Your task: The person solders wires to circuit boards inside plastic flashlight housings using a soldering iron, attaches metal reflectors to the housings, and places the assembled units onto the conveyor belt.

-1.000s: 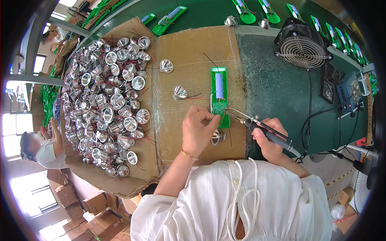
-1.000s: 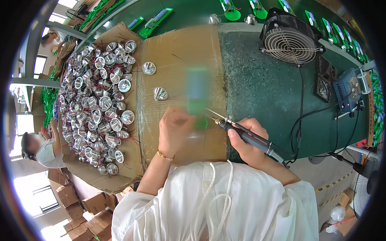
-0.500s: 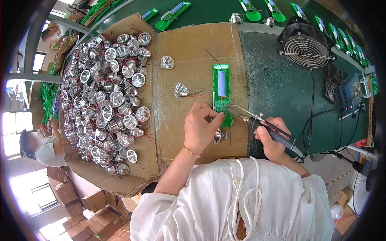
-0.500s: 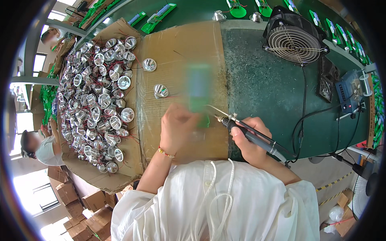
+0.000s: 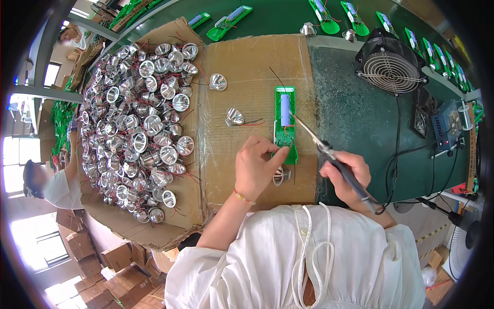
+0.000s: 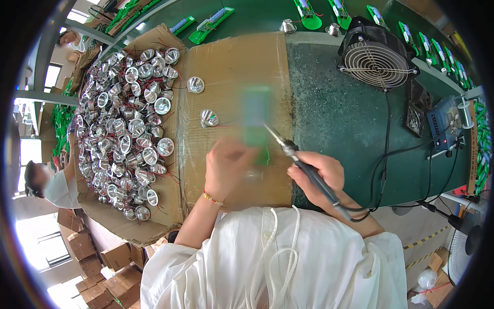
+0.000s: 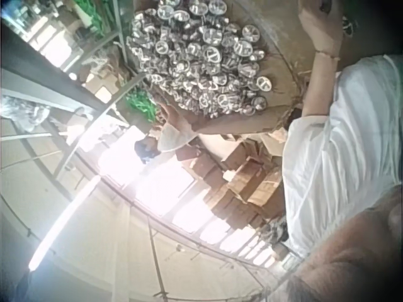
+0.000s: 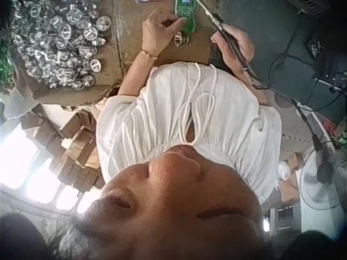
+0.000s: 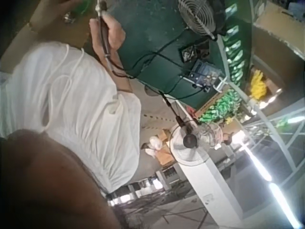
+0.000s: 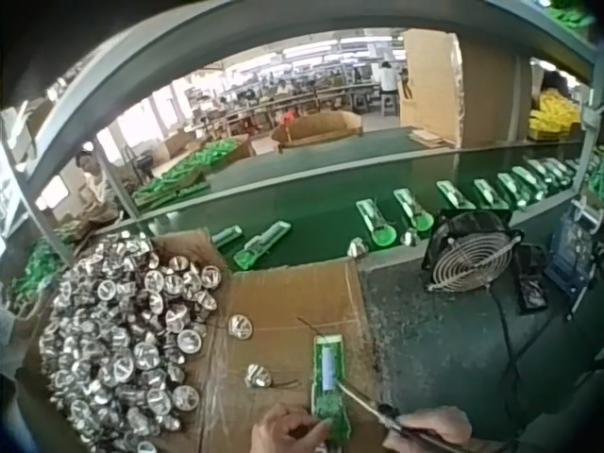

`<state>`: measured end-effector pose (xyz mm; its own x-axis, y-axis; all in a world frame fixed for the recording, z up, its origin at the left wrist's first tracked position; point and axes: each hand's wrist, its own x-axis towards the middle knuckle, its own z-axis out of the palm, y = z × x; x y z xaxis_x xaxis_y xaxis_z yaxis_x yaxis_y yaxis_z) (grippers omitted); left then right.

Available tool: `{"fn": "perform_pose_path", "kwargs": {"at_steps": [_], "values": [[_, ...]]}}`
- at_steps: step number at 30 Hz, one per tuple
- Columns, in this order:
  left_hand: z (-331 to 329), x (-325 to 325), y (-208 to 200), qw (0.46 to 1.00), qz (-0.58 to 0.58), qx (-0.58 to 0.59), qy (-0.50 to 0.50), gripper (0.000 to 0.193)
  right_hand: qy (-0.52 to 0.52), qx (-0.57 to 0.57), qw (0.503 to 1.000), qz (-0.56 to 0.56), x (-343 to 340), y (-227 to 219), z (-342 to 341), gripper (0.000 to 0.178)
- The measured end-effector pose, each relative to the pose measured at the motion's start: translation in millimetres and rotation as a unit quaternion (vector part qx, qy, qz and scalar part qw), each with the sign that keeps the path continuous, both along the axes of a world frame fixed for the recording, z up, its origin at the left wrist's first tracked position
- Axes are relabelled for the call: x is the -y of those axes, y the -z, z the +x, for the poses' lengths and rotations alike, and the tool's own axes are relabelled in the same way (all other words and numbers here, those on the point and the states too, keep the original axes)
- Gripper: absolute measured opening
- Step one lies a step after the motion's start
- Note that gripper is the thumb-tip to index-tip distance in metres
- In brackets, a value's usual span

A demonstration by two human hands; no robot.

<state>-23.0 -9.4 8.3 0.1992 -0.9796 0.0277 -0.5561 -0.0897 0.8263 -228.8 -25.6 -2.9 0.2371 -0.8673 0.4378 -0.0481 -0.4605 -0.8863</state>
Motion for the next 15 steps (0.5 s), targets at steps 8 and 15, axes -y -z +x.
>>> {"fn": "perform_pose_path", "kwargs": {"at_steps": [8, 15], "values": [[0, -8, 5, 0.997, -0.019, -0.016, -0.069, 0.017, -0.093, -0.13, 0.972, -0.175, 49, -4, 49, 0.047], [4, -8, 15, 0.998, -0.013, -0.021, -0.049, 0.014, -0.071, -0.168, 0.964, -0.191, 53, 4, 57, 0.039]]}}
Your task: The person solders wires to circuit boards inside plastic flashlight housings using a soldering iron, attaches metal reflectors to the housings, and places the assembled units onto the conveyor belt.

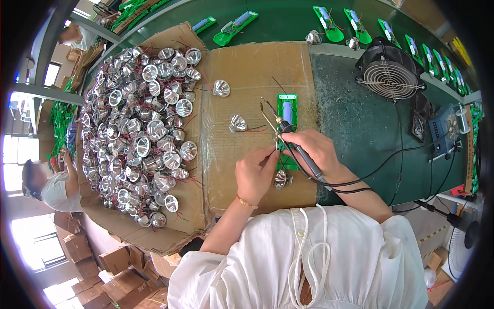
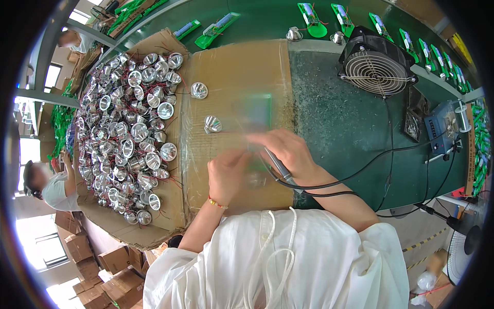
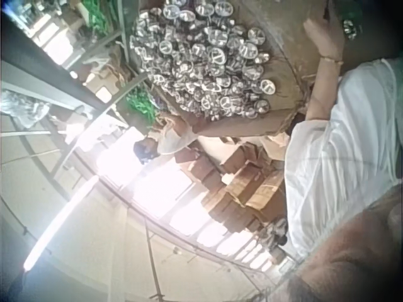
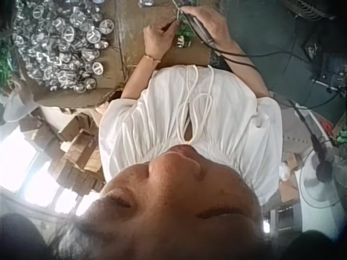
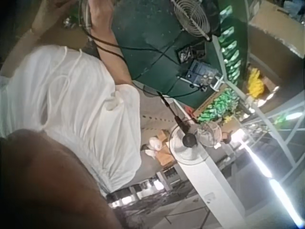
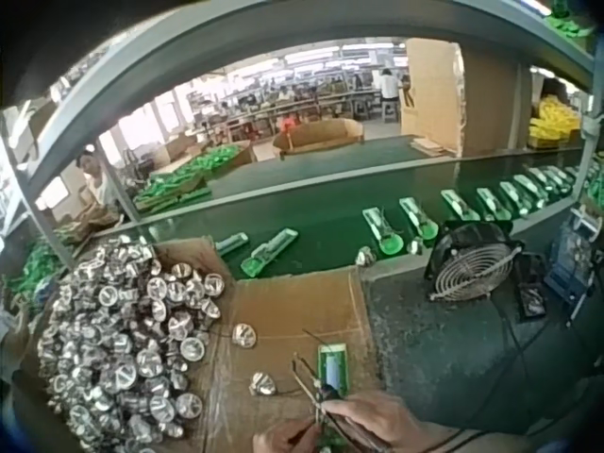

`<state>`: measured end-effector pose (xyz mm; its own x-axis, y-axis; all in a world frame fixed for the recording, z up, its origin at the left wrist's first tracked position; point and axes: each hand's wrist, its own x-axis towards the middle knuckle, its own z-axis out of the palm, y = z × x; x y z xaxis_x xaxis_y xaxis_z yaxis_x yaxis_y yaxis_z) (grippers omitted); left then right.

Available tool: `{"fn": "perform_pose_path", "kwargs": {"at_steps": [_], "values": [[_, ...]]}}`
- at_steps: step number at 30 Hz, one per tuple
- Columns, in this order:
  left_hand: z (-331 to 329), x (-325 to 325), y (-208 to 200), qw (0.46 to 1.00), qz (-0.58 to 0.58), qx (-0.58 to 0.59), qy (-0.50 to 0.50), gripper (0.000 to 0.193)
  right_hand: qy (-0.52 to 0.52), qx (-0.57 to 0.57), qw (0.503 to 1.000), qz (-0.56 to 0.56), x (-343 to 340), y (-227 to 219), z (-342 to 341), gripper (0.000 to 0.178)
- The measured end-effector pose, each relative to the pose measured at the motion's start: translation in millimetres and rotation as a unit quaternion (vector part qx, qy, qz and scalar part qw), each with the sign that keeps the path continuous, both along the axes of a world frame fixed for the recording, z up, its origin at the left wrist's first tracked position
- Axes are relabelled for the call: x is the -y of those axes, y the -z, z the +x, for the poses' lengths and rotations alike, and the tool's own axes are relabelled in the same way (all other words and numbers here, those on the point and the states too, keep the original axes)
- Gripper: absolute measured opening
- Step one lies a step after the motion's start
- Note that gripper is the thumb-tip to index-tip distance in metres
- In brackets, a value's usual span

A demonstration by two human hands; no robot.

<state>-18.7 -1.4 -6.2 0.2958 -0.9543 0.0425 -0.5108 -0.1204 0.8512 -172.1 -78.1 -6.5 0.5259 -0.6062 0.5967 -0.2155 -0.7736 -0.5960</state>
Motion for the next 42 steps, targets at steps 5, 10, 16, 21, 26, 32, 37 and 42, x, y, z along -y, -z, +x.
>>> {"fn": "perform_pose_path", "kwargs": {"at_steps": [5, 10, 16, 21, 26, 32, 37, 42], "values": [[2, 1, 2, 1.0, 0.006, -0.007, 0.001, 0.014, 0.009, 0.007, 1.0, 0.001, -1, 4, -1, 0.037], [2, 2, 3, 1.0, 0.004, -0.004, 0.009, 0.014, 0.016, 0.014, 1.0, -0.001, 0, 5, -1, 0.037], [3, 2, 1, 1.0, 0.006, -0.012, 0.013, 0.014, 0.001, 0.027, 0.998, 0.062, -1, 6, -3, 0.036], [3, 3, -3, 0.999, 0.041, -0.014, 0.011, 0.015, -0.007, 0.037, 0.997, 0.074, 1, 5, -2, 0.04], [7, 2, 4, 0.998, 0.041, -0.041, 0.013, 0.015, -0.01, 0.049, 0.996, 0.076, 3, 6, -2, 0.043], [5, 5, 4, 0.996, 0.052, -0.067, 0.008, 0.016, -0.011, 0.044, 0.997, 0.065, 3, 8, -3, 0.043], [3, 5, -3, 0.998, 0.052, -0.044, 0.0, 0.016, -0.02, 0.047, 0.996, 0.067, 3, 9, -4, 0.043], [6, 3, 3, 0.998, 0.039, -0.044, 0.012, 0.016, -0.016, 0.059, 0.994, 0.089, 1, 7, -4, 0.045]]}}
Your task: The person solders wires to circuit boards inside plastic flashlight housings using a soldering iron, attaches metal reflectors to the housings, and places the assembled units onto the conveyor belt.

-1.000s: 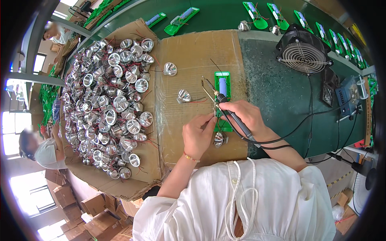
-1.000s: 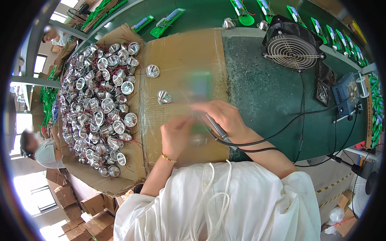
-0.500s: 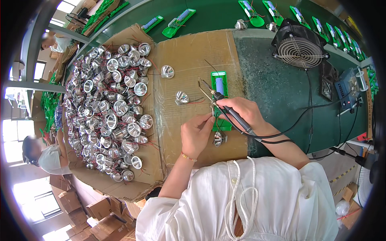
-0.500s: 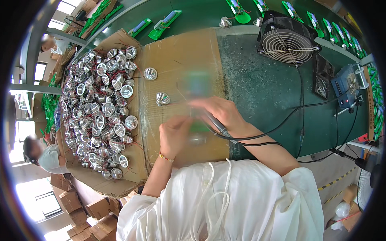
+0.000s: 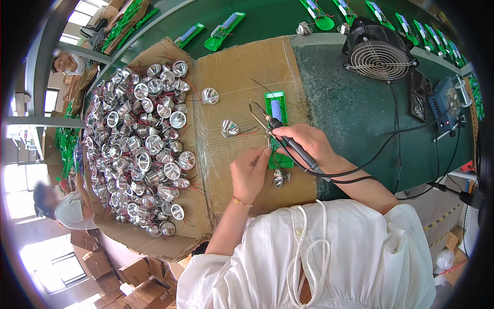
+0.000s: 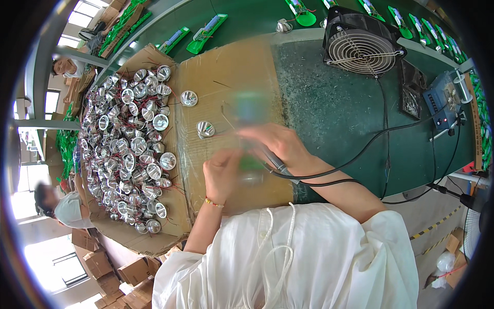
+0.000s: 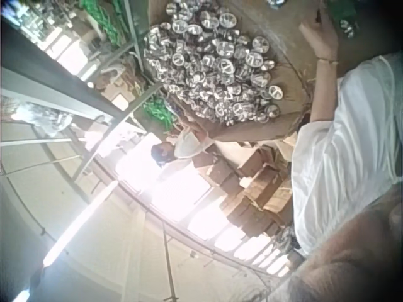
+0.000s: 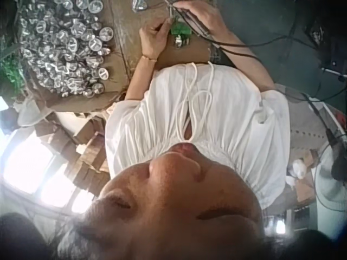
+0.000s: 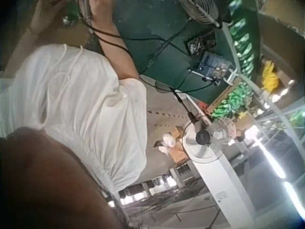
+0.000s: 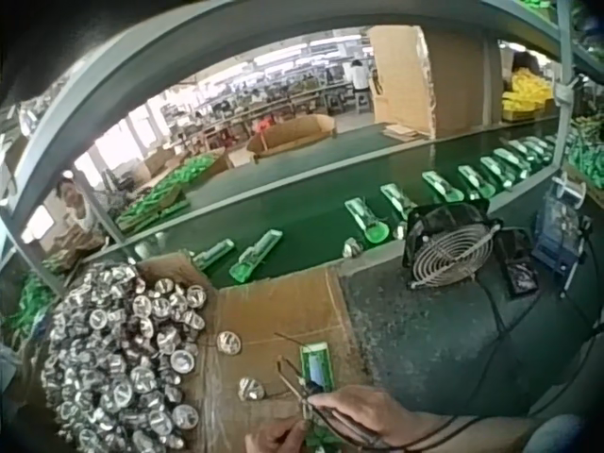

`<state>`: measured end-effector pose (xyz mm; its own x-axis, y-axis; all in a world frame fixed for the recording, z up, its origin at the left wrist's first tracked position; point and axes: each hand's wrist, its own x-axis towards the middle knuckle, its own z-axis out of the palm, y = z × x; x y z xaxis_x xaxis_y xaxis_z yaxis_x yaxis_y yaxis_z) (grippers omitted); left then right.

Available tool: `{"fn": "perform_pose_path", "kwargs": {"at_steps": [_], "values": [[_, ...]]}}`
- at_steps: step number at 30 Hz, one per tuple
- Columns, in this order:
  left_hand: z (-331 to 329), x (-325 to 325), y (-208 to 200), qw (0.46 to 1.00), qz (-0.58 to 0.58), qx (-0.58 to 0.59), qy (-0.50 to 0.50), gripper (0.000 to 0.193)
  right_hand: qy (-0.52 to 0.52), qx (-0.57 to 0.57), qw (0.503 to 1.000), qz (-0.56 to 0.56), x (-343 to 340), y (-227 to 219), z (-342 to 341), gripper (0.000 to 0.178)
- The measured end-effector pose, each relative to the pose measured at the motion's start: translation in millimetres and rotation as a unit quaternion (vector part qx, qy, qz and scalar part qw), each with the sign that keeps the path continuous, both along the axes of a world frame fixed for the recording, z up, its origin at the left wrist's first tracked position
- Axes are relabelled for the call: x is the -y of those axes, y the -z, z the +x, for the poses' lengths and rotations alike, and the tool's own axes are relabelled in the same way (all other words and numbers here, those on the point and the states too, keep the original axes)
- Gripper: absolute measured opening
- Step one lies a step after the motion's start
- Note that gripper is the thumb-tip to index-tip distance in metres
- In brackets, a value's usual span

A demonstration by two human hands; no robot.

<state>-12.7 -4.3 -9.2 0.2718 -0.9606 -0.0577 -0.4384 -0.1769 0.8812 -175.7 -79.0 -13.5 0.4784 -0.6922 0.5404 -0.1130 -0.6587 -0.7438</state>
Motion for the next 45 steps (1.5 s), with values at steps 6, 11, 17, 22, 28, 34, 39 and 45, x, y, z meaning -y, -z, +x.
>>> {"fn": "perform_pose_path", "kwargs": {"at_steps": [6, 11, 17, 22, 28, 34, 39, 45], "values": [[4, -1, 3, 1.0, -0.013, -0.013, 0.021, 0.014, 0.008, 0.008, 1.0, -0.007, -3, 4, 1, 0.045], [4, -1, -2, 0.98, -0.088, 0.145, 0.099, 0.015, 0.037, 0.004, 0.999, -0.031, -5, 6, 8, 0.041], [-1, -2, -7, 0.976, -0.091, 0.184, 0.065, 0.014, 0.048, 0.035, 0.998, -0.03, -7, -13, -5, 0.043], [1, 55, -24, 0.963, -0.092, 0.243, 0.069, 0.015, 0.166, 0.118, 0.948, 0.245, -26, -15, -62, 0.027], [-3, 213, -22, 0.917, -0.088, 0.385, 0.054, 0.017, 0.203, 0.169, 0.899, 0.349, -50, -21, -72, 0.018], [14, 304, -28, 0.926, -0.047, 0.372, -0.042, 0.079, 0.168, 0.183, 0.904, 0.348, -43, 8, -81, 0.021], [94, 303, -20, 0.894, 0.072, 0.44, 0.05, 0.06, 0.14, 0.239, 0.891, 0.359, -37, 10, -72, 0.02], [53, 214, -53, 0.892, 0.014, 0.445, 0.075, 0.027, 0.145, 0.21, 0.894, 0.369, -33, 8, -77, 0.017]]}}
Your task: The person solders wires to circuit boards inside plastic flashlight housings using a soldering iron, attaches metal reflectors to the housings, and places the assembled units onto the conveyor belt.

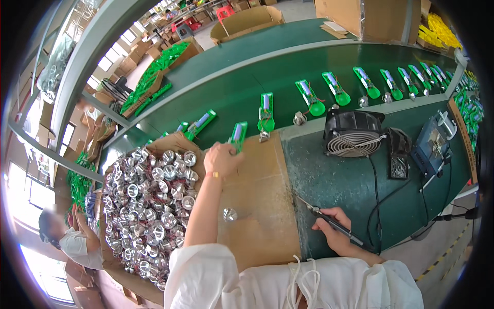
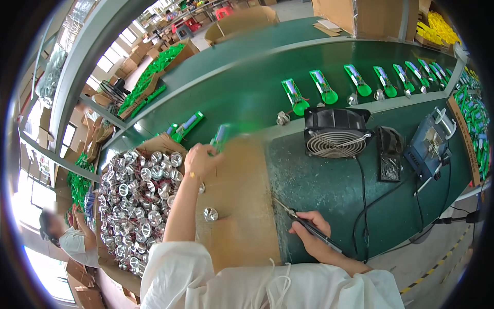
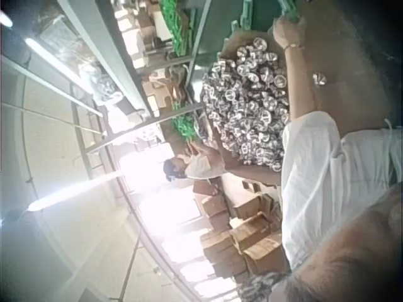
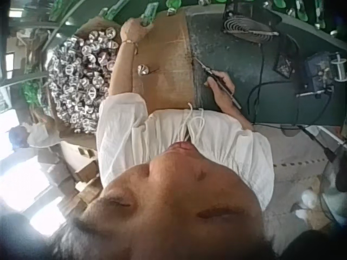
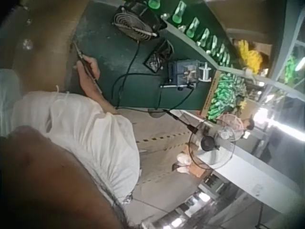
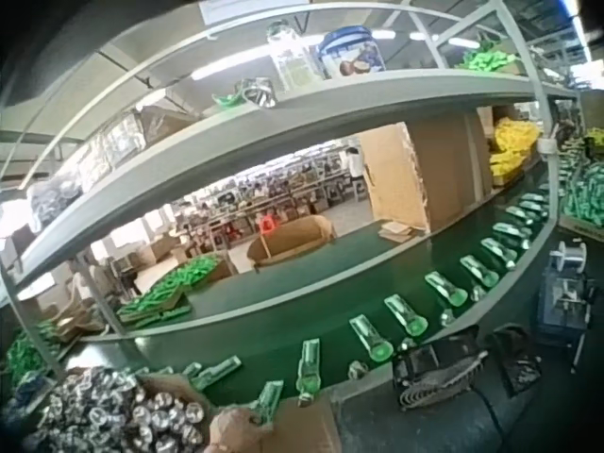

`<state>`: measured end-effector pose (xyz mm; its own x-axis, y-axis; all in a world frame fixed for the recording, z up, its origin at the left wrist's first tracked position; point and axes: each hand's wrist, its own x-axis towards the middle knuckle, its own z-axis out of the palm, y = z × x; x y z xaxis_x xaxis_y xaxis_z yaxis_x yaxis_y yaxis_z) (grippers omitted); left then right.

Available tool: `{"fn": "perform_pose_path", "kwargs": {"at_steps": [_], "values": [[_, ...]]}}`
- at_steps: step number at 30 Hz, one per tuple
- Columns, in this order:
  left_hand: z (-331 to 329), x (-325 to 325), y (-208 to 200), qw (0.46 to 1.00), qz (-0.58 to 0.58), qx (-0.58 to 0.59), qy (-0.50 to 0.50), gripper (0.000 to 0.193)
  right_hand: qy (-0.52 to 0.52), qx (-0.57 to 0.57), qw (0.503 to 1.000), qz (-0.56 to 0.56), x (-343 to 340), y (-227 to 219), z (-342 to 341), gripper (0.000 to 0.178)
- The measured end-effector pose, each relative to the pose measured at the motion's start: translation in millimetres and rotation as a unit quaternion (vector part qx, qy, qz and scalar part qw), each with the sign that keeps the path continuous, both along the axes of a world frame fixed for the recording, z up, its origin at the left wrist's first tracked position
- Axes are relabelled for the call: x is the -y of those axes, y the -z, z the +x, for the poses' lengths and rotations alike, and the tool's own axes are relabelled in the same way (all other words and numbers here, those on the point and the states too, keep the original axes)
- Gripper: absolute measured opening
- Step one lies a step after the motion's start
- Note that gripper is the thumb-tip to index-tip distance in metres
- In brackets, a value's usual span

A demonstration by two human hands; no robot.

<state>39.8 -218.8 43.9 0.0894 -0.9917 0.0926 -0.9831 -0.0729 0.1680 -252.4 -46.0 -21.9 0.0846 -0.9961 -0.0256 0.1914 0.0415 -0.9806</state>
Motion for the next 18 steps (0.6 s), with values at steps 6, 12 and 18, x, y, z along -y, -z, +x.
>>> {"fn": "perform_pose_path", "kwargs": {"at_steps": [6, 12, 18], "values": [[-70, -156, 6, 0.992, -0.108, -0.062, 0.023, 0.031, 0.014, -0.058, 0.998, -0.016, -5, -16, -1, 0.015], [-54, -219, 9, 0.972, -0.163, -0.166, 0.031, 0.043, 0.036, -0.074, 0.992, -0.096, -6, -11, -3, 0.019], [-19, -183, 20, 0.975, -0.171, 0.079, 0.113, 0.016, 0.012, -0.08, 0.992, -0.095, -23, -17, -8, 0.024]]}}
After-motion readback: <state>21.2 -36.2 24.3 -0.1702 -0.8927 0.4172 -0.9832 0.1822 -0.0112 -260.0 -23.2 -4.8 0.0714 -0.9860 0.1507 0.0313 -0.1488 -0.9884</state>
